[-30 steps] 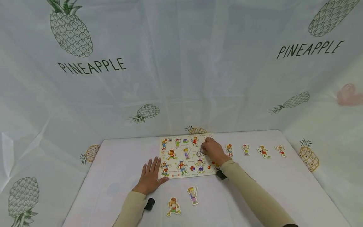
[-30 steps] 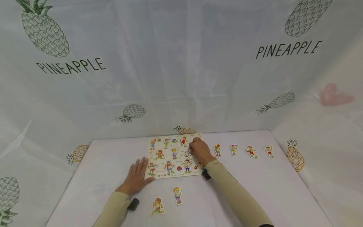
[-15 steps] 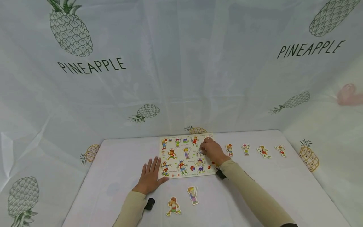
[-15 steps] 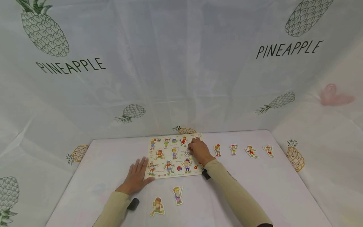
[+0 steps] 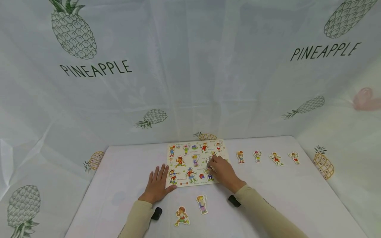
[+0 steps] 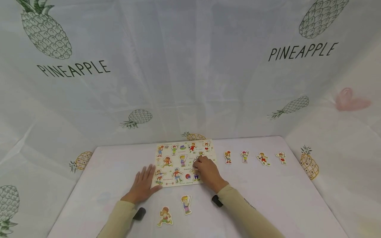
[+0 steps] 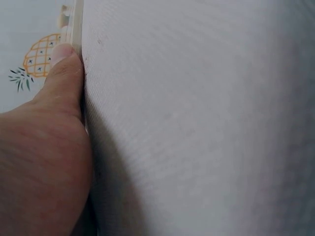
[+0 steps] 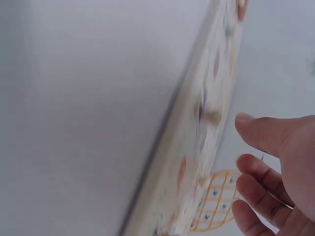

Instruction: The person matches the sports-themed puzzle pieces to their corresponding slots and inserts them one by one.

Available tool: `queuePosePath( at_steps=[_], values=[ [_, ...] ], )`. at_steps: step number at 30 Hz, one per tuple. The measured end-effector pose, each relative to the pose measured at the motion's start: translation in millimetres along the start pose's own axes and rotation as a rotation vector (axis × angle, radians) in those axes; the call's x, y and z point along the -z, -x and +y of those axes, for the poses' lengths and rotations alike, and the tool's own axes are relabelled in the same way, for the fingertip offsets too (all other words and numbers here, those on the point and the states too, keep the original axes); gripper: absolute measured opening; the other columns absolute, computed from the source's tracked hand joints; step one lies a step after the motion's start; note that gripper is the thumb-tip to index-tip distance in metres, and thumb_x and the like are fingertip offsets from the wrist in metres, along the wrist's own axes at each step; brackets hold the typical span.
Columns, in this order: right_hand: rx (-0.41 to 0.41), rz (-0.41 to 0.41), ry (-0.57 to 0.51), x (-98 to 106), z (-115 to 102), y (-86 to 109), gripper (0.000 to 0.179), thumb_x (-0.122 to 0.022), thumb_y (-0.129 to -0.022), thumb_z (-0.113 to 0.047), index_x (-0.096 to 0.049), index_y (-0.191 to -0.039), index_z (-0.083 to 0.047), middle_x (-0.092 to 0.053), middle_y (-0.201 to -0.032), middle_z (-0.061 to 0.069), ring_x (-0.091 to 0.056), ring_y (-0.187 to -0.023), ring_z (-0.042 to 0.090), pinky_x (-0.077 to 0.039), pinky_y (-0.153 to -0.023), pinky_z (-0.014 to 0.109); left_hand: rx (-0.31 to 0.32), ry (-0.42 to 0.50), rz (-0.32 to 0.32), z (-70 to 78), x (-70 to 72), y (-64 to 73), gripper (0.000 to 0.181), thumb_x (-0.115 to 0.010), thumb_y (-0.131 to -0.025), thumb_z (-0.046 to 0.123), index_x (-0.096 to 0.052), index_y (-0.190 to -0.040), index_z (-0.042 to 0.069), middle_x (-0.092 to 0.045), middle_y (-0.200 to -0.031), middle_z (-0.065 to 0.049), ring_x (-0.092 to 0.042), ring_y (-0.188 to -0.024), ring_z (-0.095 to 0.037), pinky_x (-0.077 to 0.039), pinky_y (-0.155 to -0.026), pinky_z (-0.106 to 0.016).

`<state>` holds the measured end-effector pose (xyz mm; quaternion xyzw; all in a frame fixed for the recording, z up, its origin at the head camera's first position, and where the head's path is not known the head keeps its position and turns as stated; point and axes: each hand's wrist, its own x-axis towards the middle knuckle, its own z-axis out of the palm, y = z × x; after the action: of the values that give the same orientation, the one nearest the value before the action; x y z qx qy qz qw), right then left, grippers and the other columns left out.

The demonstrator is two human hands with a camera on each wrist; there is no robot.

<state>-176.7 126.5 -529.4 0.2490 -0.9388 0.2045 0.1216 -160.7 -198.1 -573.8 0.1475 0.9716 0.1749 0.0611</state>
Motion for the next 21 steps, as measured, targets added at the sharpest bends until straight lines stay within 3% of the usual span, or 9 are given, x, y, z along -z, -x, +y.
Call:
queuePosePath(
  at_steps=[6, 15, 21],
  values=[
    [0.081, 0.013, -0.008, -1.1, -20.4, 27.7, 0.023, -0.092, -0.081, -0.008, -0.078, -0.098, -0.012, -0.065, -0.102, -0.001, -0.061, -0.093, 0.017, -0.056, -0.08, 0.036, -0.001, 0.003, -0.017, 0.1, 2.0, 0.2, 0.102, -0.064, -0.099, 0.061, -0.021, -0.166, -0.002, -0.016, -0.174, -0.024, -0.011, -0.16, -0.05, -0.008, -0.128, -0.066],
    [0.093, -0.074, -0.051, 1.8, -48.6, 55.7, 0.02, -0.091, -0.084, -0.015, -0.079, -0.1, -0.015, -0.064, -0.104, -0.005, -0.061, -0.094, 0.014, -0.057, -0.085, 0.033, 0.006, -0.025, -0.013, -1.8, -1.2, -1.3, 0.101, -0.067, -0.098, 0.057, -0.021, -0.167, -0.002, -0.017, -0.175, -0.023, -0.013, -0.16, -0.05, -0.01, -0.128, -0.066],
    [0.119, -0.112, -0.052, -3.1, -57.9, 68.9, 0.019, -0.091, -0.084, -0.019, -0.081, -0.1, -0.016, -0.063, -0.101, -0.007, -0.058, -0.091, 0.011, -0.054, -0.08, 0.029, 0.007, 0.003, -0.016, -0.7, -1.6, -0.6, 0.103, -0.066, -0.098, 0.059, -0.02, -0.167, -0.002, -0.016, -0.174, -0.024, -0.011, -0.16, -0.05, -0.007, -0.128, -0.066]
  ],
)
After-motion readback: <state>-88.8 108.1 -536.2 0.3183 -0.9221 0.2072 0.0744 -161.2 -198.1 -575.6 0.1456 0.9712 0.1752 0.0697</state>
